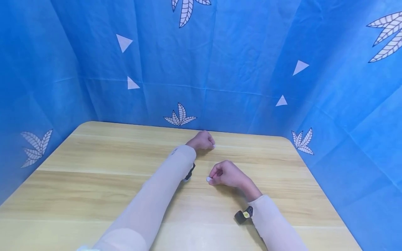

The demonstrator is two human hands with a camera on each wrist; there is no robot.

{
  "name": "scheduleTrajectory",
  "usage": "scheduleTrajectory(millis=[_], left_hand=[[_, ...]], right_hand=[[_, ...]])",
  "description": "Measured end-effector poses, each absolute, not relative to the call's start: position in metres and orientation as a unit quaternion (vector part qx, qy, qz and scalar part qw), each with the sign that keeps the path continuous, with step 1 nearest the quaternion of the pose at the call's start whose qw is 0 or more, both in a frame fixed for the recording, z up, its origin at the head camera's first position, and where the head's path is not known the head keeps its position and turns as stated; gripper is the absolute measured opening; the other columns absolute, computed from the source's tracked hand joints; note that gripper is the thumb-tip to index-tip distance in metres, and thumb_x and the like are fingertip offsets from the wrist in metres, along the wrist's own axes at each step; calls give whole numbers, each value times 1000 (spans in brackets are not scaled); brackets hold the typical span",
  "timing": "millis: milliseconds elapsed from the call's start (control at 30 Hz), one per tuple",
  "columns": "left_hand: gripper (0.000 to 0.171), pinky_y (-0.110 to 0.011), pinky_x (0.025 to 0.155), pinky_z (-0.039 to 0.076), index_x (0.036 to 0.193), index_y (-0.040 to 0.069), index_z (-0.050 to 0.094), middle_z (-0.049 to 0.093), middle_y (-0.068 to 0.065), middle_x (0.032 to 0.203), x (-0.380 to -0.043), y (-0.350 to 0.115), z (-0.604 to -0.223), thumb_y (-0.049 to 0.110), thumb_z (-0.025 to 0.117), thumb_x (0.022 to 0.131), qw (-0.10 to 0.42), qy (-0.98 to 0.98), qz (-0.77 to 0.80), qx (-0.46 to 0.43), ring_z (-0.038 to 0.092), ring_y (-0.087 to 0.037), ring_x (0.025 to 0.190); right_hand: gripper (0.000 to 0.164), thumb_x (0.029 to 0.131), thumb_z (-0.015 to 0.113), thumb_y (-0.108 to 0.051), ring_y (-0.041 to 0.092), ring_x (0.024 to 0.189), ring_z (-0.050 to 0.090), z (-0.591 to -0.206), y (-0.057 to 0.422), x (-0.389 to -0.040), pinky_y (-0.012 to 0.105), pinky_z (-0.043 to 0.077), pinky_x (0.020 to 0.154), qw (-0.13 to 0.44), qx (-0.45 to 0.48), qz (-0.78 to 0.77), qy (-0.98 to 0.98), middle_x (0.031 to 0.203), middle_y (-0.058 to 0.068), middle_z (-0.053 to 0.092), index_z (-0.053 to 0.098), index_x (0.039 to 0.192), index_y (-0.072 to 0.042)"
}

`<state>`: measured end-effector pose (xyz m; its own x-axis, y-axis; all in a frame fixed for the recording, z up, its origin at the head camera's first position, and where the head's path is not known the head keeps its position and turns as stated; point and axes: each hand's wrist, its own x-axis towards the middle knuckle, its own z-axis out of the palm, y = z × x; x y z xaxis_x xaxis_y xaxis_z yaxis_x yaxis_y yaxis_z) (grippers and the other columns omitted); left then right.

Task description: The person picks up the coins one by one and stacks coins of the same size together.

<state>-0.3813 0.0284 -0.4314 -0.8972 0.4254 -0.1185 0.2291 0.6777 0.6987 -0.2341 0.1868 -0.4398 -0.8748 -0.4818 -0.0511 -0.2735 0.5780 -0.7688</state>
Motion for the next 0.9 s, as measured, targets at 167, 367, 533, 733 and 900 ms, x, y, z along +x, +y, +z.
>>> scheduleTrajectory(millis=[167,367,533,733,900], left_hand=[[11,-32,85,53,103,8,74,67,-4,106,-385,30,-432,12,74,92,147,909,350,174,58,-20,95],[9,-29,80,51,99,9,72,66,-3,103,-387,31,-432,12,74,92,152,910,346,169,57,-19,91],[9,-29,76,50,97,8,67,63,-5,101,-385,31,-432,8,74,91,146,902,367,173,56,-21,92],[10,-27,76,49,94,9,67,64,-6,98,-384,31,-433,5,74,89,132,896,385,180,56,-22,93],[9,-28,80,50,95,8,68,65,-5,99,-383,30,-432,4,73,90,131,894,385,188,56,-22,95]], right_hand=[[13,82,86,-11,11,73,63,-438,186,-234,27,52,69,131,-212,-406,879,79,-4,72,76,89,-10],[13,82,86,-12,12,73,62,-438,187,-234,28,52,69,133,-211,-406,879,79,-3,72,76,90,-10],[14,82,87,-12,12,75,63,-438,187,-235,28,53,70,133,-211,-408,878,80,-3,72,76,90,-10],[14,82,87,-12,12,75,64,-438,187,-236,29,53,71,133,-212,-409,878,80,-3,72,76,90,-10],[14,82,87,-12,12,75,64,-439,187,-236,29,53,71,134,-214,-410,877,80,-3,72,76,90,-10]])
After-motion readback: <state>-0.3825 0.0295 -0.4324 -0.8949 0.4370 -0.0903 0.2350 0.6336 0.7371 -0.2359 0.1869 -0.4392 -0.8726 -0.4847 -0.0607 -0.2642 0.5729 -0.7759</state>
